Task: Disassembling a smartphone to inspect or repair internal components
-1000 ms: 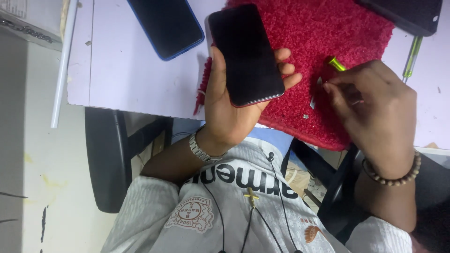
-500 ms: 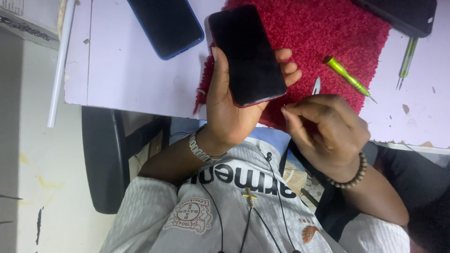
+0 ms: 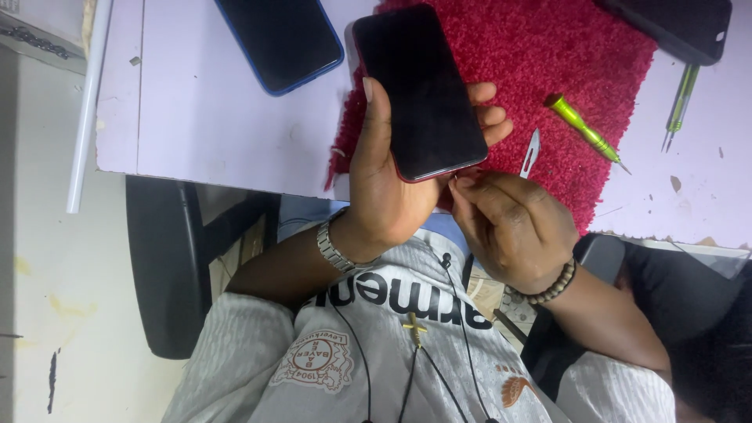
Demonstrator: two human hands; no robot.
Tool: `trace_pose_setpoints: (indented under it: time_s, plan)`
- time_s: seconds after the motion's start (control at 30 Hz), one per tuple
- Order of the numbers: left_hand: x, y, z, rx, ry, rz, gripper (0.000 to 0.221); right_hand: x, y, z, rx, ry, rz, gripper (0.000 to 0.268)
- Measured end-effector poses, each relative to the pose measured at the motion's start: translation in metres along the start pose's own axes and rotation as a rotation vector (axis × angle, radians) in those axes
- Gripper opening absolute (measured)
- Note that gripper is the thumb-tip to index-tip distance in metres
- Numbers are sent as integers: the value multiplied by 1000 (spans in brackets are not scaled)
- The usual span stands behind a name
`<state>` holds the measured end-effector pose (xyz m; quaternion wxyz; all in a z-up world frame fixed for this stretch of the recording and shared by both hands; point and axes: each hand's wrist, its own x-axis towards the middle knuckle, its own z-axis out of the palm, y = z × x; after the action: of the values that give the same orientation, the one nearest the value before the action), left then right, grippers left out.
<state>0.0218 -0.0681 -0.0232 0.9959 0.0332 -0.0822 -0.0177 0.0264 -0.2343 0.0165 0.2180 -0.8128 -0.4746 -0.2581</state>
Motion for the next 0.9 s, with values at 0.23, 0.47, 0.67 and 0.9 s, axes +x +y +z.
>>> trace_pose_setpoints:
  time_s: [0.23,0.47,0.67,0.9]
  plan:
    - [1,-2,-3,-45,-14,-10,80,-4,-1,2,-64,-19,32,22]
    - [0,0,-1,-7,-8,-32,81,-3,-1,1,-106,-30,16,21]
    - [0,0,-1,-13,9,-29,80,-3,-2,1,-105,-32,29,21]
    - [0,-1,0,-1,7,-17,79,-2,-4,0,-94,-32,54,21]
